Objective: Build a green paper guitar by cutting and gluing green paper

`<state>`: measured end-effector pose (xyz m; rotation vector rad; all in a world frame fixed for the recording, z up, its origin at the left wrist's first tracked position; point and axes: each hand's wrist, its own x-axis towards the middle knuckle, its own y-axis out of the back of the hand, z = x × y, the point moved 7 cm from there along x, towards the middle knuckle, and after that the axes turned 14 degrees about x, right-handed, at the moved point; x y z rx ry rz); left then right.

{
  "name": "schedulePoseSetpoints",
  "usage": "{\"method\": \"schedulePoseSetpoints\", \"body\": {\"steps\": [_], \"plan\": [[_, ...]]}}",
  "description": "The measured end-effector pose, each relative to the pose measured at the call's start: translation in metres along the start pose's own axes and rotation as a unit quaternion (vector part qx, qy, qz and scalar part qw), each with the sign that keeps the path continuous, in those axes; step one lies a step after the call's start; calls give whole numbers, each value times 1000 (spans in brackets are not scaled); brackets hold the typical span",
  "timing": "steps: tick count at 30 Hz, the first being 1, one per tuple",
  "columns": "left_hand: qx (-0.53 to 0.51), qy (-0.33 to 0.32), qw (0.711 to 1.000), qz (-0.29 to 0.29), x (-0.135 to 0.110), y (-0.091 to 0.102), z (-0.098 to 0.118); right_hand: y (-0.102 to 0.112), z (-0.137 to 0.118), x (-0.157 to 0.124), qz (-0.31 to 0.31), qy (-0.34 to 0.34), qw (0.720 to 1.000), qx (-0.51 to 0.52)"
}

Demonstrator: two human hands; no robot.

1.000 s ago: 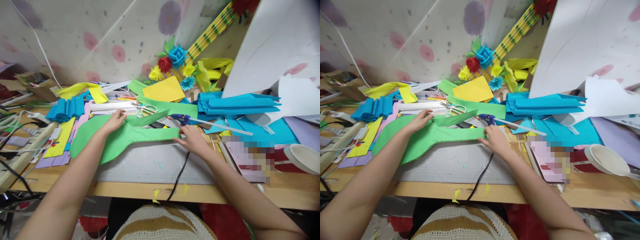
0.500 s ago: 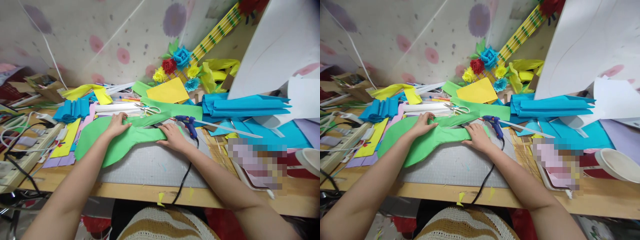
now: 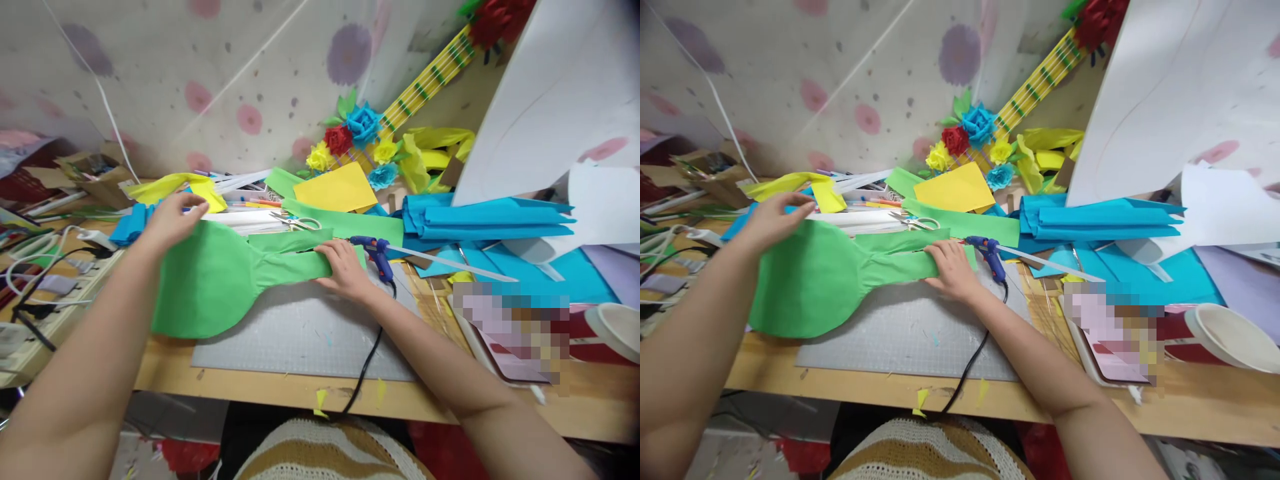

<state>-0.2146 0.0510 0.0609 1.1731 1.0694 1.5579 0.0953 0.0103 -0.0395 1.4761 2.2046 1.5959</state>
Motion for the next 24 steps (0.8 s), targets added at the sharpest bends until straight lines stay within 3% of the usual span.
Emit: {"method": "schedulePoseSetpoints", "body": {"steps": [3,6,11,13,16,18,21,23,24], "plan": [[22,43,997,-54,-2,28,-23,5,-2,16,25,9,1000,-3],[14,49,991,-124,-17,49,-31,9,-5,39,59,22,998,0],[32,17,993,-112,-52,95,-23,16,-8,83,133,28,991,12],[28,35,989,-142,-64,99,-22,16,-6,105,147,29,989,10],[16,61,980,-187,-76,91,-18,10,3,141,149,6,989,18],[57,65,984,-159,-78,87,-10,7,8,160,167,-27,984,50],[203,51,975,-70,-85,86,12,4,5,166,199,-103,961,165],[266,68,961,-25,-92,83,27,-6,-9,154,172,-164,926,294],[280,72,957,-9,-96,78,35,-16,-21,146,134,-187,892,388]]}}
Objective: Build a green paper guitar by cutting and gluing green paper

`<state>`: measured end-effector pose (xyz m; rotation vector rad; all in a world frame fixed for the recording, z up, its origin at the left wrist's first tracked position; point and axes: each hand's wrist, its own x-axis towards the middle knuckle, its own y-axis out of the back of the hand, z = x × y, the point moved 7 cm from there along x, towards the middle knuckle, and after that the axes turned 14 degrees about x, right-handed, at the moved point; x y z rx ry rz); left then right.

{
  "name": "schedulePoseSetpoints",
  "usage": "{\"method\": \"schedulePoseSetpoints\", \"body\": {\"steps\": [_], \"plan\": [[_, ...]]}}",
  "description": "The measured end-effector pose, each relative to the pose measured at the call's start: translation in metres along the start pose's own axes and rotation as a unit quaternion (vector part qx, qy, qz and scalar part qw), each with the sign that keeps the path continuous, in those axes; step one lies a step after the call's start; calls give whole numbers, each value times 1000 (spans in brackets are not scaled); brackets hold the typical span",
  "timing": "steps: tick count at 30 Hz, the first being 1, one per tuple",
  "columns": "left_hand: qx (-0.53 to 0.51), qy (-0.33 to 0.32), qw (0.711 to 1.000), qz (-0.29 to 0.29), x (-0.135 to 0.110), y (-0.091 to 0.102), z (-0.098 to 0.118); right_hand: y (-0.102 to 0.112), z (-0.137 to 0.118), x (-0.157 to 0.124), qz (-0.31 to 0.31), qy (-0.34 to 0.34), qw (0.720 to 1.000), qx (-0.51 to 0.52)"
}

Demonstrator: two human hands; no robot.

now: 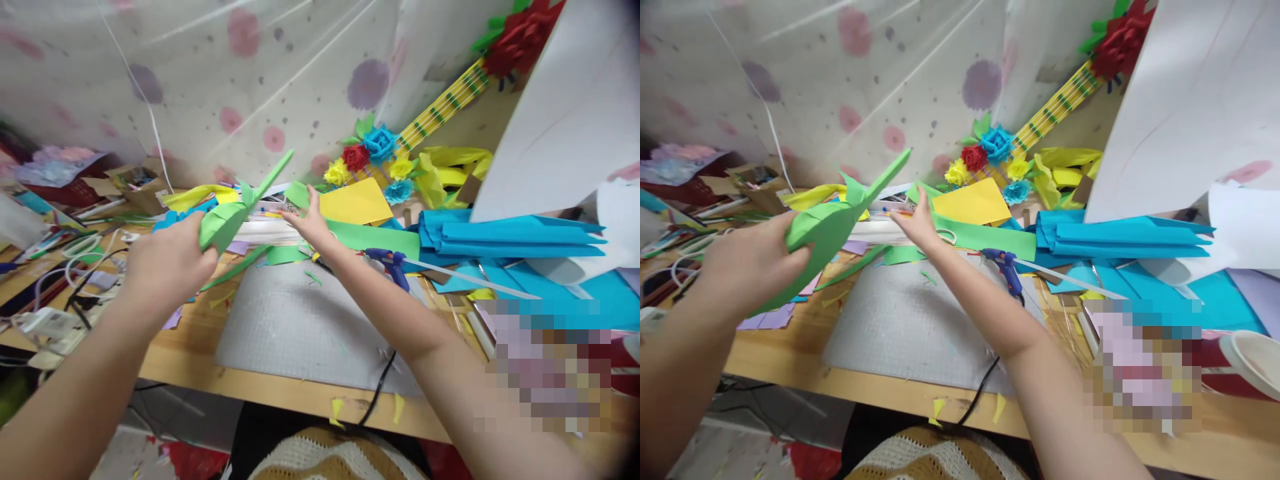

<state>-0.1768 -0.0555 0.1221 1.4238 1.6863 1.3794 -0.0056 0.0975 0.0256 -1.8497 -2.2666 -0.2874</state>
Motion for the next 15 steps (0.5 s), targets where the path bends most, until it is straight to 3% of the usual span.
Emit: {"method": "schedulePoseSetpoints", "body": {"steps": [1,3,6,11,13,15], "plan": [[3,10,1000,14,-4,-1,9,-13,1,-16,-47,-59,992,98],[-32,13,999,38,-12,-8,30,-37,-2,-50,-126,-161,941,269],[-92,-69,992,44,-25,-27,76,-46,-4,-79,-126,-211,898,364],[-201,-170,965,12,-52,-44,130,-17,25,-79,-61,-226,910,341],[-243,-179,953,-18,-55,-43,134,-1,35,-74,-71,-213,917,330],[-264,-147,952,-48,-46,-42,125,10,42,-71,-114,-218,917,313]]}}
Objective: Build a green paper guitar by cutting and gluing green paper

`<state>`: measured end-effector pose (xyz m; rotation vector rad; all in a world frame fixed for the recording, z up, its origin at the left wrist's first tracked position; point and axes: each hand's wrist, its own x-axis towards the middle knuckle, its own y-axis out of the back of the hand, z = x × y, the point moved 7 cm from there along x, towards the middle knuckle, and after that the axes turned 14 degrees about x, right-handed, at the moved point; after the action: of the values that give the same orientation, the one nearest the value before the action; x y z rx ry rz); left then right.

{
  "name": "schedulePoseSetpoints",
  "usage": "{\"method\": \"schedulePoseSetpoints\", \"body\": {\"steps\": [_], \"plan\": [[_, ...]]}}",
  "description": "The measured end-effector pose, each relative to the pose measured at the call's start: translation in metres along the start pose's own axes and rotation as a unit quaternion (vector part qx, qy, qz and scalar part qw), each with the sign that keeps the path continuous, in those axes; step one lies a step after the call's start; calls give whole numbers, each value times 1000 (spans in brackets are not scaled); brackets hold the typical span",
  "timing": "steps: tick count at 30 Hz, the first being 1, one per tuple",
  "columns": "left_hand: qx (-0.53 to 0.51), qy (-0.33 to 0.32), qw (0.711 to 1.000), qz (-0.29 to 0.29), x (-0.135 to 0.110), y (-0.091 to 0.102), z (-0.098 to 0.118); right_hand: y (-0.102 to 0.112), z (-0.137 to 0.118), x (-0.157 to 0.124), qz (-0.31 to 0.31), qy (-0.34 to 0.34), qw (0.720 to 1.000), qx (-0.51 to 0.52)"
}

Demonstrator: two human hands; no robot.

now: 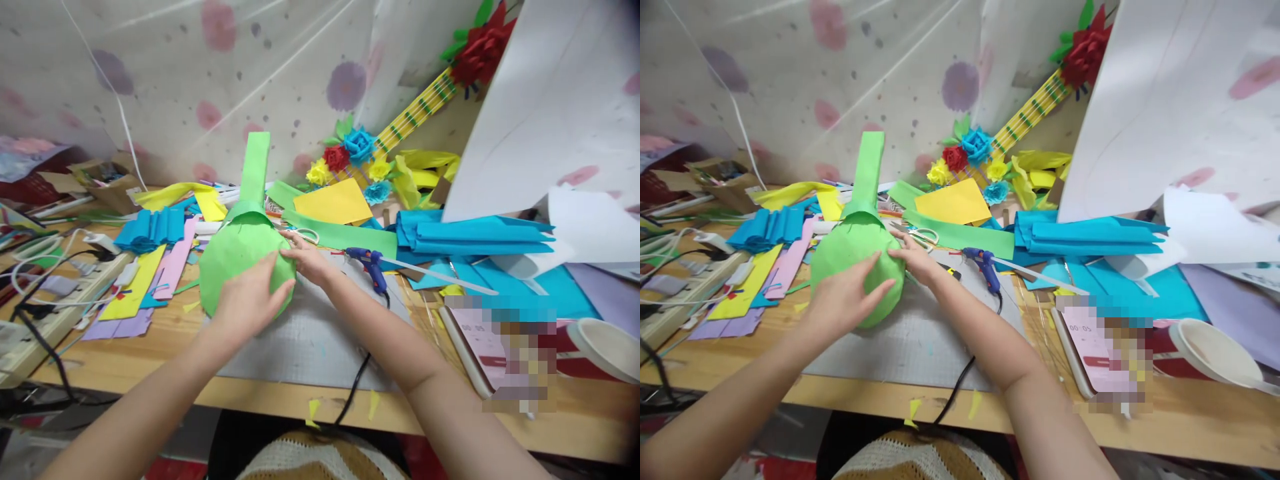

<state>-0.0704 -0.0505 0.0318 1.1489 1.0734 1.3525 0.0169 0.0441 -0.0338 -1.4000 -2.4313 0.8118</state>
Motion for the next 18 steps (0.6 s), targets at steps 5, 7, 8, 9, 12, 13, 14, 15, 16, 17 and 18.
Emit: {"method": "schedulePoseSetpoints", "body": {"steps": [5,7,8,9,12,13,14,15,16,17,18], "plan": [[5,149,985,87,26,30,-71,5,-8,-8,-96,-72,992,-26],[12,179,979,98,36,24,-100,4,-7,-10,-111,-93,989,-23],[-12,188,980,69,41,14,-113,5,-6,-10,-111,-100,988,-25],[-63,191,979,33,46,0,-122,6,-3,-9,-107,-103,988,-33],[-267,231,935,22,54,-29,-139,15,5,-5,-84,-109,987,-79],[-325,243,914,22,56,-37,-141,19,8,-4,-71,-107,986,-103],[-370,254,893,16,58,-44,-141,23,9,-2,-56,-103,984,-131],[-404,263,876,4,61,-51,-140,26,9,-1,-41,-96,981,-162],[-428,271,862,-7,63,-57,-139,28,8,0,-29,-87,976,-196],[-445,277,851,-9,65,-61,-138,28,7,0,-24,-77,970,-230],[-458,282,843,-9,66,-65,-137,27,6,1,-28,-72,962,-263]]}}
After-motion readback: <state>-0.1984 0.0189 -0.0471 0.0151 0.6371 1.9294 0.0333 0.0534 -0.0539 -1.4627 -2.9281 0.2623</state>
